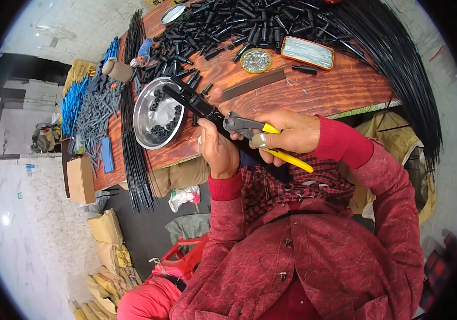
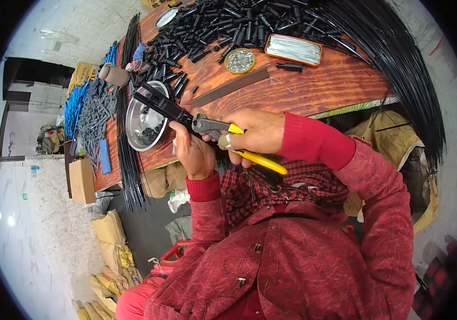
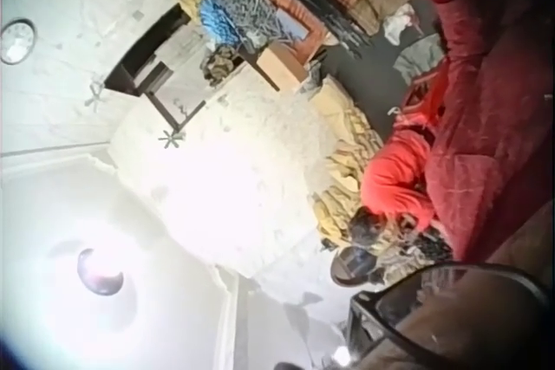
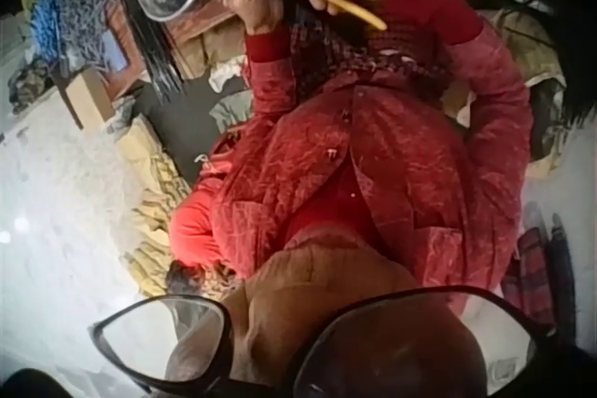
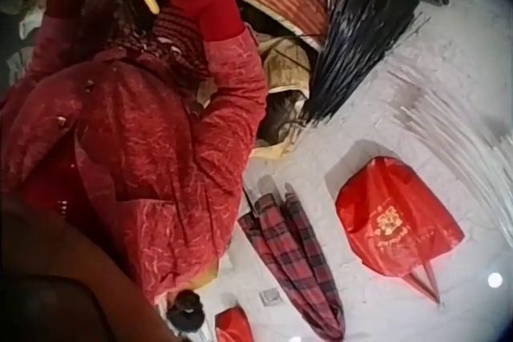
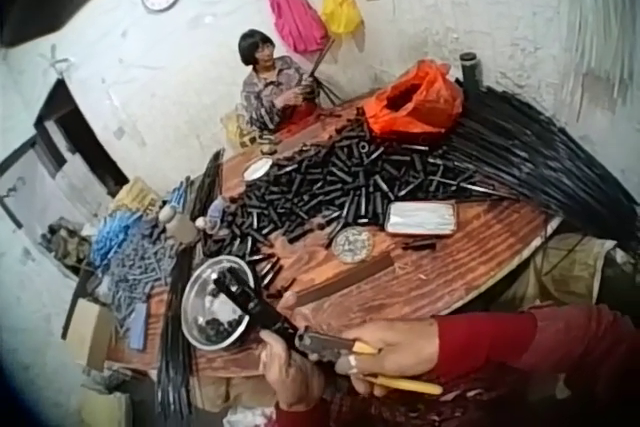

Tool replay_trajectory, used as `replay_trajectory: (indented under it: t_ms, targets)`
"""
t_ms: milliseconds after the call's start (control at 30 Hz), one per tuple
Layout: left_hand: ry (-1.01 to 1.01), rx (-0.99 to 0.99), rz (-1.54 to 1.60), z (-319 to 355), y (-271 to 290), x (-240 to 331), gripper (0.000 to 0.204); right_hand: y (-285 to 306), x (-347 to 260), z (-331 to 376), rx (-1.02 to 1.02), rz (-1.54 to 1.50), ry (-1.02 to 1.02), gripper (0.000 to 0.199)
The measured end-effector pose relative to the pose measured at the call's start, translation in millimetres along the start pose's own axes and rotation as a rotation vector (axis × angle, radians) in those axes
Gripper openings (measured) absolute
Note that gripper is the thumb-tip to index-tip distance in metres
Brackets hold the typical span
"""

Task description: Assemble small components into black tubes and use pliers to secure them at a workbench.

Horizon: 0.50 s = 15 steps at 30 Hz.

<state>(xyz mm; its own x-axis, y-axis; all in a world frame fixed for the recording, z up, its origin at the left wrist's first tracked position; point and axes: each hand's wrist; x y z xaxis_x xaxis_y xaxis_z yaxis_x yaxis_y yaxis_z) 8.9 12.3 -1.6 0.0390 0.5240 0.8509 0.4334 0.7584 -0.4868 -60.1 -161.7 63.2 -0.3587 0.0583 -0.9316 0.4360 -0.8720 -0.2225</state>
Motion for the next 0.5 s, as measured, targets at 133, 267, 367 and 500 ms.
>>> replay_trajectory:
  t_ms: [133, 267, 367, 500]
  targets:
    - [0.003, 0.000, 0.041, 3, -3, 8, 0.054, -4, -7, 4, 0.009, 0.001, 0.022, 0.031]
    - [0.031, -0.031, 0.057, 3, -5, 4, 0.054, 1, -9, 7, 0.022, 0.003, 0.047, 0.026]
    - [0.035, -0.024, 0.044, 4, -6, 6, 0.053, 3, -7, 6, 0.016, -0.033, 0.075, 0.027]
    - [0.008, -0.017, -0.042, 6, -13, 8, 0.056, 2, -4, 7, 0.041, -0.053, 0.048, 0.029]
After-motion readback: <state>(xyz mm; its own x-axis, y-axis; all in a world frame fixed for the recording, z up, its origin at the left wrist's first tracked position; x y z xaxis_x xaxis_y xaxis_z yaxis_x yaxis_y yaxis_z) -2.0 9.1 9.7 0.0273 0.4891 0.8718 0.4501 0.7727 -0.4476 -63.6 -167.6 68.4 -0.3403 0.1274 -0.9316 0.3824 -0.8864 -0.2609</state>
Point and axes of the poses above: each hand's wrist, its own z-axis away from the middle knuckle, its own y-axis out of the back of the hand, x = y × z, and after that the axes turned 5 degrees about -z, right-handed
